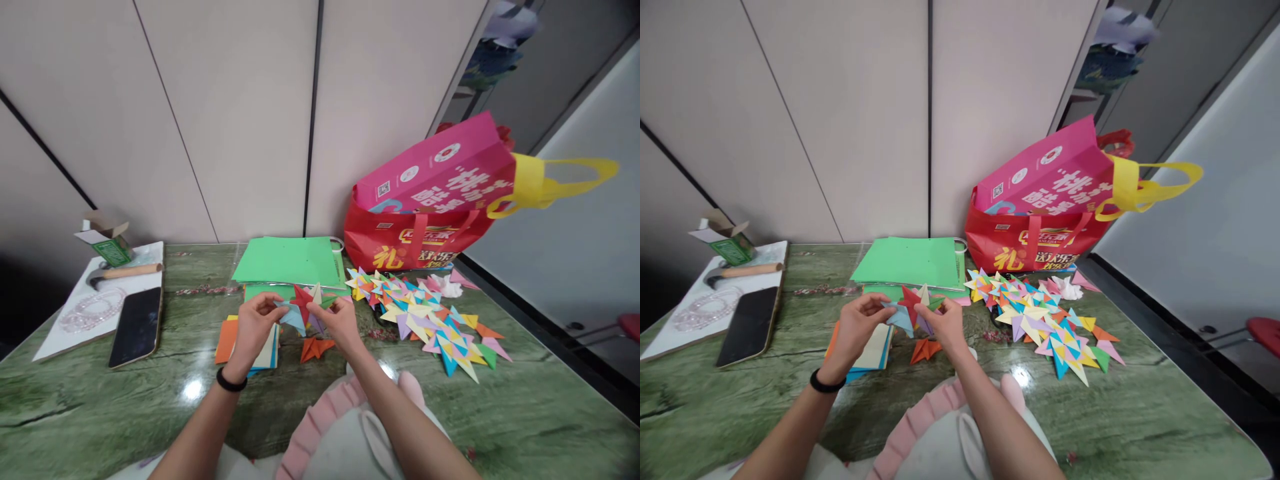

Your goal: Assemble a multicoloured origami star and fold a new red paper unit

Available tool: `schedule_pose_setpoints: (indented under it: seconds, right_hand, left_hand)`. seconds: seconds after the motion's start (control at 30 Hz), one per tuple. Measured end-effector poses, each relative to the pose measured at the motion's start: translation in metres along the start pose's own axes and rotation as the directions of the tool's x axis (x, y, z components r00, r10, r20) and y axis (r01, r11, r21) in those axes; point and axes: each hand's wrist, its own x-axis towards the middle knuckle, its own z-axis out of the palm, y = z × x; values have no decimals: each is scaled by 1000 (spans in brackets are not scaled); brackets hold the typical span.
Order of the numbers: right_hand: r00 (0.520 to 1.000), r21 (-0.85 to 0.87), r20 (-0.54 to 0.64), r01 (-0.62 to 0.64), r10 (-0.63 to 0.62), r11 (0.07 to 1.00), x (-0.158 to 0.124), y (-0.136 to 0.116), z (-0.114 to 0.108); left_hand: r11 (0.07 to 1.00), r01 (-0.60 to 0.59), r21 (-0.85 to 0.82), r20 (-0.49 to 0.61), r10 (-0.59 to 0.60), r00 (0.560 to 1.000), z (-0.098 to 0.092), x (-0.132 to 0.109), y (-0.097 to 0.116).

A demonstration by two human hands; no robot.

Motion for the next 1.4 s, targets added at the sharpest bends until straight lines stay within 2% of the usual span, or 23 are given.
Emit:
schedule_pose_setpoints:
  seconds: [0.23, 0.47, 0.6, 0.7, 0.93, 1.17, 1.4]
  right_hand:
    - [1000, -11, 22, -9, 9, 1000, 0, 0, 0]
    - [981, 168, 159, -135, 108, 977, -1, 6, 2]
    - [978, 208, 169, -160, 126, 965, 1, 8, 2]
    - [962, 232, 194, -236, 193, 944, 0, 7, 2]
    - [938, 317, 211, -331, 274, 889, -3, 0, 4]
    - [948, 316, 201, -302, 248, 899, -3, -3, 4]
    - [946, 318, 209, -304, 247, 898, -4, -3, 4]
  left_hand:
    - [999, -7, 43, -11, 8, 1000, 4, -3, 2]
    - [997, 11, 77, -32, -8, 999, 11, -8, 6]
    - [1000, 2, 25, -34, -1, 999, 12, -8, 6]
    - [1000, -6, 5, -33, 7, 999, 12, -8, 5]
    - [999, -9, 49, -8, 9, 1000, 10, -5, 2]
    - [995, 19, 95, -33, -16, 999, 11, -6, 2]
    - [993, -25, 112, -23, 28, 999, 10, -5, 1]
